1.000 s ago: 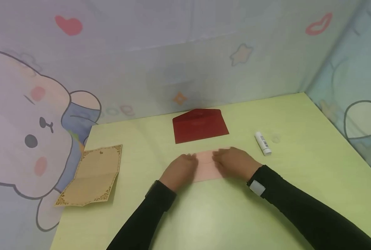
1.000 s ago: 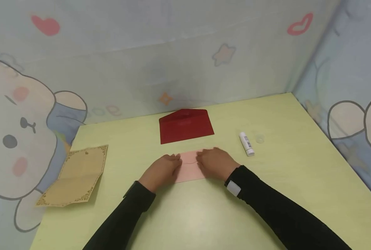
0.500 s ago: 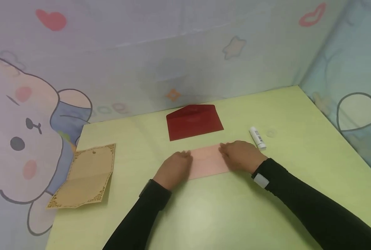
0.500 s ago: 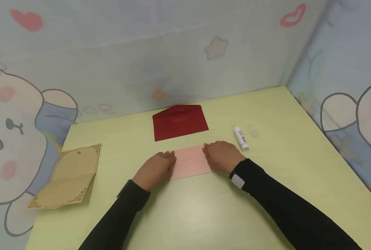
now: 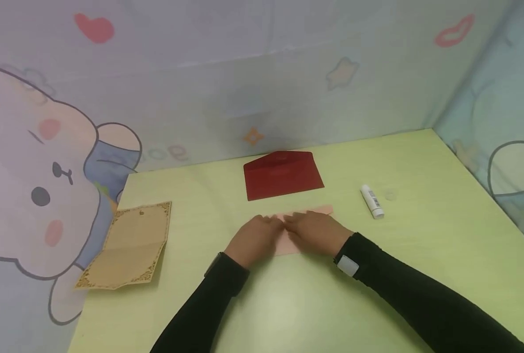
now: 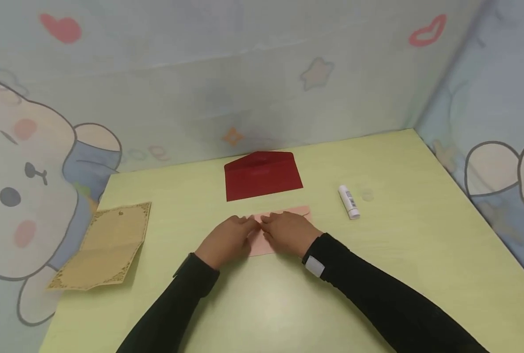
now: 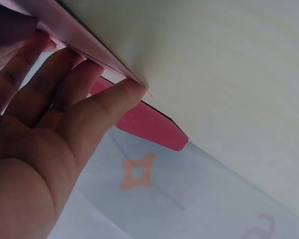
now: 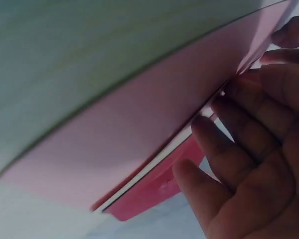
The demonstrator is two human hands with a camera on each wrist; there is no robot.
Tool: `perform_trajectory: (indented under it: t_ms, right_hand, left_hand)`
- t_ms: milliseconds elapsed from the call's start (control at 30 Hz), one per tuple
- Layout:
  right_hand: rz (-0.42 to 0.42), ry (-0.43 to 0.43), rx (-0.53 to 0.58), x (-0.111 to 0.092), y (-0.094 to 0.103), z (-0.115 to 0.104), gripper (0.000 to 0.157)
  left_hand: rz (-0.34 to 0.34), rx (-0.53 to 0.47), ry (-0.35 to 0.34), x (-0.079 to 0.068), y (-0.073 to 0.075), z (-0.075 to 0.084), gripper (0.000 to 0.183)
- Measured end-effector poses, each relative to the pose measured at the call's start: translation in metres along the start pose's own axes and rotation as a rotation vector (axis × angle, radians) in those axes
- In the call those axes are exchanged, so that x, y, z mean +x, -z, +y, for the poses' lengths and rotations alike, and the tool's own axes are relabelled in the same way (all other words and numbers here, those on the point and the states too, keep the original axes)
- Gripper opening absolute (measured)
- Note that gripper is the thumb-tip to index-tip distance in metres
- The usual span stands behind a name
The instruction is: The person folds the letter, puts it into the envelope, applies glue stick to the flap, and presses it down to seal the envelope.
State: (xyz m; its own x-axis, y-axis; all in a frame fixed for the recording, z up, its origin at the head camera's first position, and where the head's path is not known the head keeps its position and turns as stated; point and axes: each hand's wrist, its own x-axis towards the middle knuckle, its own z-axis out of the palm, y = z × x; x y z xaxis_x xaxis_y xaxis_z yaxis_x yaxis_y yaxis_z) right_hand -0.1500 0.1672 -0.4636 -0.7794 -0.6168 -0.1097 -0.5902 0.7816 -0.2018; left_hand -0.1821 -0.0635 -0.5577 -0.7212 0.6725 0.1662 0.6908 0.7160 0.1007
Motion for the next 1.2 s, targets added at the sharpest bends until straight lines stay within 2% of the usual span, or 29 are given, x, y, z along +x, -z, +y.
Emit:
perform_trajectory:
  t_ms: [33, 100, 267, 333, 400, 500, 567, 633, 700, 733, 867, 933, 967, 1033, 1133, 1200]
  right_hand:
    - [0.005, -0.005, 0.002, -0.001, -0.001, 0.0, 0.044]
    - [0.012, -0.032, 0.002, -0.005, 0.0, 0.003, 0.044]
    - [-0.019, -0.105, -0.001, -0.019, 0.004, 0.023, 0.044]
    - [-0.034, -0.134, 0.001, -0.025, 0.006, 0.033, 0.046]
    - [-0.034, -0.15, -0.017, -0.032, 0.01, 0.043, 0.046]
    - [-0.018, -0.164, -0.062, -0.041, 0.016, 0.053, 0.043]
    - [-0.017, -0.162, -0.117, -0.043, 0.02, 0.053, 0.041]
    - [-0.021, -0.149, -0.126, -0.04, 0.02, 0.048, 0.04]
    - [-0.038, -0.108, -0.099, -0.031, 0.015, 0.038, 0.041]
    - [-0.045, -0.082, -0.074, -0.026, 0.011, 0.032, 0.042]
    - [-0.057, -0.002, 0.027, -0.01, -0.003, 0.014, 0.045]
    - [-0.043, -0.004, 0.029, -0.008, -0.004, 0.012, 0.045]
    - [-0.041, -0.021, 0.031, -0.008, -0.003, 0.013, 0.045]
    - [-0.04, -0.069, 0.039, -0.012, 0.001, 0.019, 0.046]
    - [-0.059, -0.148, 0.061, -0.022, 0.008, 0.035, 0.049]
    - [-0.062, -0.182, 0.068, -0.029, 0.01, 0.049, 0.049]
  left_hand:
    - [0.009, -0.007, -0.011, 0.001, -0.004, -0.001, 0.019]
    - [0.011, 0.008, -0.03, 0.0, 0.006, 0.006, 0.019]
    - [-0.053, 0.02, -0.009, -0.005, 0.056, 0.024, 0.018]
    - [-0.084, -0.009, 0.014, -0.006, 0.065, 0.024, 0.023]
    - [-0.099, -0.056, 0.028, -0.006, 0.062, 0.019, 0.029]
    - [-0.064, -0.095, 0.006, -0.003, 0.029, 0.002, 0.03]
    - [-0.037, -0.086, -0.024, 0.0, 0.006, -0.007, 0.03]
    - [-0.013, -0.05, -0.05, 0.002, -0.014, -0.013, 0.029]
    - [-0.008, -0.025, -0.075, 0.004, -0.018, -0.011, 0.027]
    - [-0.006, 0.007, -0.086, 0.002, -0.013, -0.006, 0.027]
    - [-0.039, 0.01, -0.08, 0.005, -0.02, 0.001, 0.035]
    - [-0.043, 0.008, -0.058, 0.007, -0.023, 0.002, 0.037]
    - [-0.04, 0.003, -0.049, 0.008, -0.033, -0.001, 0.036]
    - [-0.025, 0.002, -0.031, 0.006, -0.028, -0.001, 0.034]
    - [-0.037, -0.044, 0.001, 0.0, 0.0, 0.005, 0.03]
    - [-0.066, -0.09, 0.018, -0.004, 0.028, 0.014, 0.031]
